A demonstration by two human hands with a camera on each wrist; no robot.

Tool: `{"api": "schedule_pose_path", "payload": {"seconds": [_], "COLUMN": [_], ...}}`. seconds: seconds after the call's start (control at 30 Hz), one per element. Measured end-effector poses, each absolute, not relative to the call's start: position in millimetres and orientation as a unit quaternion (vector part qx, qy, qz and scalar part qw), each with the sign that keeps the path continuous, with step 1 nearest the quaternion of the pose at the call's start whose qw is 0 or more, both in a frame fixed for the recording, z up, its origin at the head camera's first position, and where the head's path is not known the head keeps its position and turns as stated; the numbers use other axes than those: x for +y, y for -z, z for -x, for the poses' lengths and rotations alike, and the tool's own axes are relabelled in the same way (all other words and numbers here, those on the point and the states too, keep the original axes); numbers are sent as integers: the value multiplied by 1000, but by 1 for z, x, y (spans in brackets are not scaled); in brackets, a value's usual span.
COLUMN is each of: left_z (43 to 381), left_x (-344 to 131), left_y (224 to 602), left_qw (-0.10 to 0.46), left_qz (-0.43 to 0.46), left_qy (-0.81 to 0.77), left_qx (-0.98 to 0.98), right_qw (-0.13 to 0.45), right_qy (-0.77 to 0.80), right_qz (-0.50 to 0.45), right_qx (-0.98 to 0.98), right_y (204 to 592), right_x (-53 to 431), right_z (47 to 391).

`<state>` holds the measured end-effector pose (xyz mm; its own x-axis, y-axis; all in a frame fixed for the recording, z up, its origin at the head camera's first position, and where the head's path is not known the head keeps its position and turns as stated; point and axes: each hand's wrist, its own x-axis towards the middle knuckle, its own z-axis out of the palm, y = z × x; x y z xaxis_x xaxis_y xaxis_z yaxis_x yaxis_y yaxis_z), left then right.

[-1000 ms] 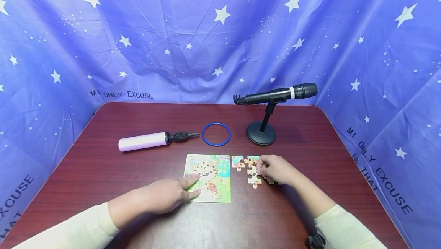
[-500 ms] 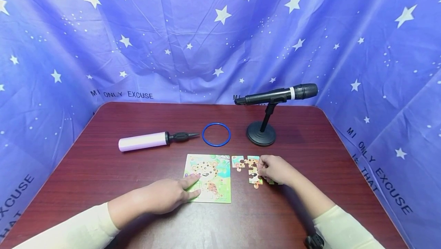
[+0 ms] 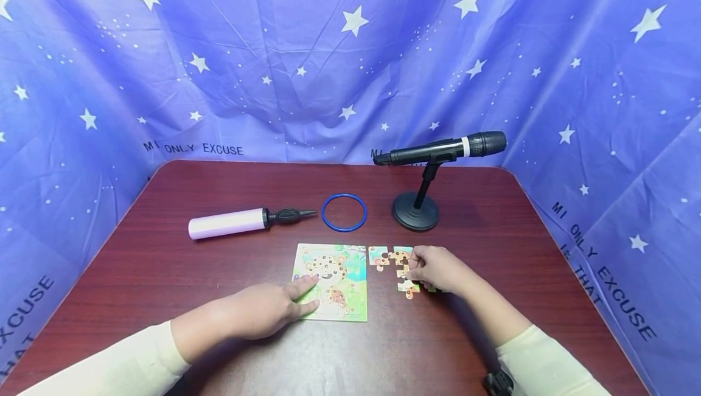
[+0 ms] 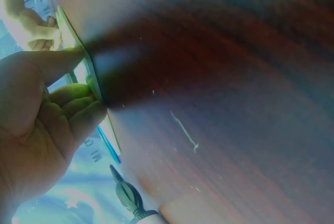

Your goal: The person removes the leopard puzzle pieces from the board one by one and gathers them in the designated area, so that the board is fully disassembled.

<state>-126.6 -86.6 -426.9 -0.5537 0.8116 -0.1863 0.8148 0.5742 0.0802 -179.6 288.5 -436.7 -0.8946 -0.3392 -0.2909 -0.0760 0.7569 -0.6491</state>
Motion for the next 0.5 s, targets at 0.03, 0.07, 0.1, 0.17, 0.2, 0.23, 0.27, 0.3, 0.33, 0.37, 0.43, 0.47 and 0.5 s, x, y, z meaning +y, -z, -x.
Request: {"api": "schedule_pose_path", "payload": {"seconds": [0.03,0.07,0.1,0.17,0.2,0.23,0.27,0.3,0.33,0.37,0.43,0.47,0.5], "left_z": [127,127,127,127,127,127,127,127,127,127,127,127,127], "left_x": [-87,-87,-87,-87,-87,-87,-87,-87,-87,-87,-87,-87,-87], "left_y": [427,427,427,427,427,427,427,427,427,427,428,428,427], "left_qw": [101,100,96,90,88,85,83,81,81,82,83,84,83], "left_qz": [-462,-463,-464,-467,-468,-470,-471,-471,-471,-471,-471,-471,-471], "left_qy": [8,9,12,17,19,21,22,24,23,23,22,22,23], "left_qx": [881,881,880,879,879,878,878,878,878,878,878,878,878], "right_qw": [200,199,197,194,192,190,190,189,188,188,188,187,186], "right_qy": [329,327,325,323,322,322,322,322,322,322,323,323,323], "right_qz": [113,113,114,117,117,118,119,119,120,121,123,123,124], "right_qx": [916,917,918,919,920,920,920,920,920,920,919,920,920], "right_y": [437,437,437,436,436,436,436,436,436,436,436,436,436], "right_x": [288,288,288,287,287,287,287,287,287,287,288,288,288], "right_z": [180,180,180,180,179,179,179,179,179,179,179,179,179]}}
